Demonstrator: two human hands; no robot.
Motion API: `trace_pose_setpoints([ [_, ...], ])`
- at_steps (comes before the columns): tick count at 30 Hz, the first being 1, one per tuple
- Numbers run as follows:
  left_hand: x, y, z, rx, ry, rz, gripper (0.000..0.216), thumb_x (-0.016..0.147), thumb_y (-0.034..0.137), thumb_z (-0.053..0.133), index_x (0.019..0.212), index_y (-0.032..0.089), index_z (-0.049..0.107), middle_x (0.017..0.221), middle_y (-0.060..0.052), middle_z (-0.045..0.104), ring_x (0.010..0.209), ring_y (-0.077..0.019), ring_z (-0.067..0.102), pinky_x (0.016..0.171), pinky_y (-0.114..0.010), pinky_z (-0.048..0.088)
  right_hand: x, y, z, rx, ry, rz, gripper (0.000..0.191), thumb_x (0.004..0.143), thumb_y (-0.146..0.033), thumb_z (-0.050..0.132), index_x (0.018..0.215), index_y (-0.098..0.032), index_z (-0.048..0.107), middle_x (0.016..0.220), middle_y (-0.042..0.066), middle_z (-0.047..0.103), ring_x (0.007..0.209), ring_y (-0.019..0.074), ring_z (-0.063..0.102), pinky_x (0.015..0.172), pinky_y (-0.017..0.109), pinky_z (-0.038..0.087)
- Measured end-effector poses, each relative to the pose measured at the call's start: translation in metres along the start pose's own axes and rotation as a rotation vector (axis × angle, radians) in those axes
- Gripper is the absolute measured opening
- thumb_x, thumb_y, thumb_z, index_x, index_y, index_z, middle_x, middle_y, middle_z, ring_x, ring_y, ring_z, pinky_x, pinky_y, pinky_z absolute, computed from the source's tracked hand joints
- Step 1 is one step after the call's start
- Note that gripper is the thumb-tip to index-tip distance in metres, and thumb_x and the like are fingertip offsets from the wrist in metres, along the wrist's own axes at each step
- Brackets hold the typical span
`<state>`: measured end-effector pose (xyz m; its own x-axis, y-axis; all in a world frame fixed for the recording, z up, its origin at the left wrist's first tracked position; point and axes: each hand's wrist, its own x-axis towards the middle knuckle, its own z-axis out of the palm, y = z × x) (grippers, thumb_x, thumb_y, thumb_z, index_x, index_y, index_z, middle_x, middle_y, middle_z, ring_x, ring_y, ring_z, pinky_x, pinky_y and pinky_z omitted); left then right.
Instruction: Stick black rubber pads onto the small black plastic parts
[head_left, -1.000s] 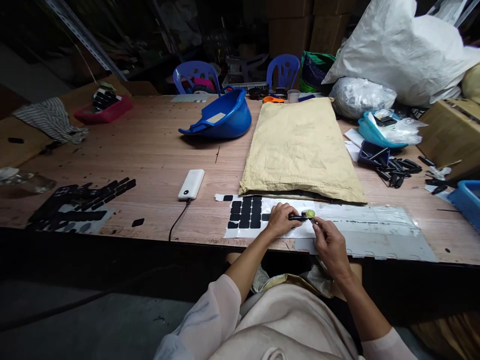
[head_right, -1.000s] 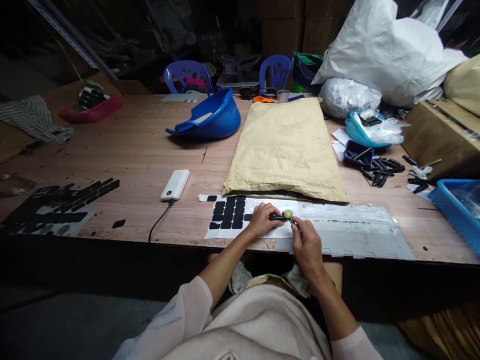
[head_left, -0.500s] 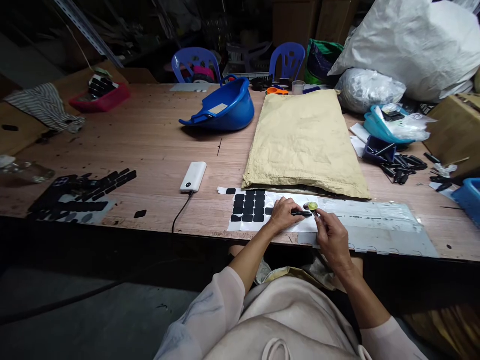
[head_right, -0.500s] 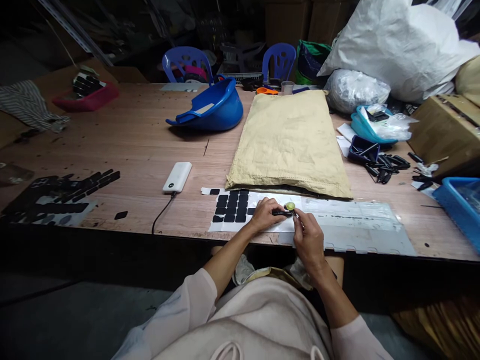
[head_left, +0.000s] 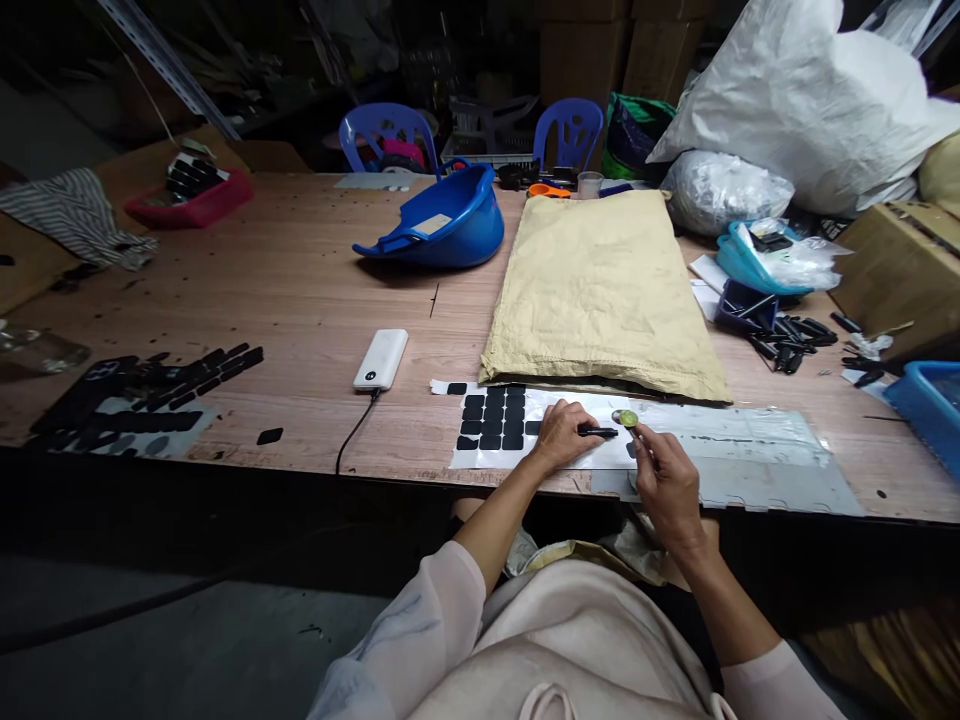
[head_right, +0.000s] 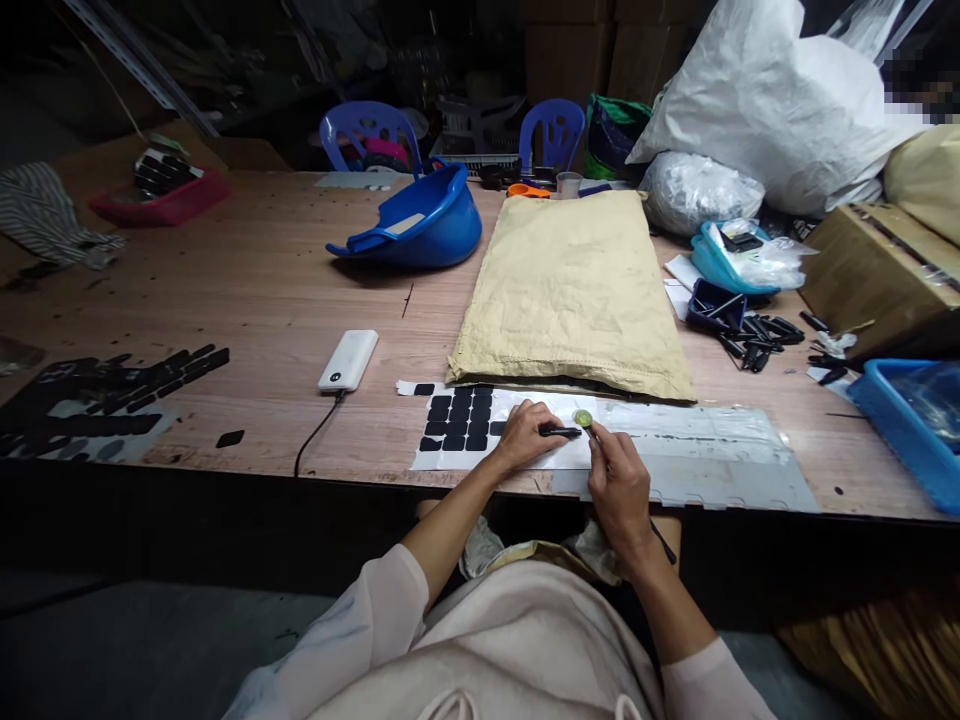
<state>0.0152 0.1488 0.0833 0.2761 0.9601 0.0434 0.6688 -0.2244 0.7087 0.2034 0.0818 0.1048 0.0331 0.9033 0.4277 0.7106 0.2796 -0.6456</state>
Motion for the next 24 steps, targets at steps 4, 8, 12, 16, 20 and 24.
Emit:
trace_pose_setpoints([
  [4,0.001,-0.001,0.002,0.014,0.001,-0.010,0.015,0.079,0.032,0.088,0.092,0.026,0.083,0.097,-0.003,0.074,0.104,-0.0253,0.060,0.097,-0.041,0.044,0.000,0.013,0.000,0.011,-0.082,0.030,0.031,0.101,-0.036,0.053,0.116,-0.025,0.077,0.092,0.006,0.074,0.084,0.0206,0.069,0.078,0.034,0.054],
  [8,0.000,-0.003,0.004,0.017,0.023,0.003,0.014,0.079,0.030,0.086,0.093,0.026,0.083,0.096,-0.004,0.075,0.103,-0.0262,0.061,0.096,-0.041,0.045,0.010,0.033,-0.014,-0.076,0.043,0.049,0.032,0.100,-0.038,0.055,0.119,-0.024,0.077,0.095,0.007,0.072,0.082,0.0198,0.065,0.077,0.034,0.051],
  [12,-0.002,-0.003,0.004,0.028,0.041,0.015,0.019,0.076,0.026,0.085,0.096,0.025,0.083,0.096,-0.005,0.075,0.103,-0.0278,0.061,0.096,-0.042,0.046,0.019,0.067,-0.032,-0.313,0.103,0.101,0.030,0.097,-0.033,0.056,0.116,-0.025,0.078,0.099,0.006,0.071,0.081,0.0186,0.059,0.072,0.032,0.042],
  [16,-0.003,-0.002,0.002,0.035,0.035,0.010,0.017,0.076,0.028,0.085,0.093,0.026,0.082,0.094,-0.004,0.074,0.102,-0.0275,0.061,0.094,-0.041,0.046,0.020,0.096,-0.038,-0.472,0.059,0.061,0.030,0.095,-0.024,0.055,0.113,-0.024,0.078,0.091,0.006,0.065,0.083,0.0194,0.052,0.073,0.032,0.036],
  [20,-0.003,-0.004,0.003,0.027,0.054,0.012,0.016,0.077,0.027,0.085,0.093,0.025,0.081,0.092,-0.004,0.073,0.100,-0.0260,0.061,0.093,-0.040,0.046,0.017,0.104,-0.033,-0.539,0.073,0.034,0.030,0.095,-0.022,0.054,0.114,-0.024,0.078,0.093,0.008,0.066,0.085,0.0211,0.050,0.077,0.034,0.034],
  [24,-0.003,-0.005,0.003,0.014,0.050,0.010,0.016,0.078,0.026,0.085,0.093,0.024,0.080,0.092,-0.004,0.074,0.099,-0.0259,0.062,0.093,-0.040,0.046,0.017,0.103,-0.034,-0.518,0.142,0.045,0.030,0.094,-0.031,0.058,0.118,-0.024,0.076,0.104,0.010,0.067,0.095,0.0247,0.053,0.084,0.038,0.037],
])
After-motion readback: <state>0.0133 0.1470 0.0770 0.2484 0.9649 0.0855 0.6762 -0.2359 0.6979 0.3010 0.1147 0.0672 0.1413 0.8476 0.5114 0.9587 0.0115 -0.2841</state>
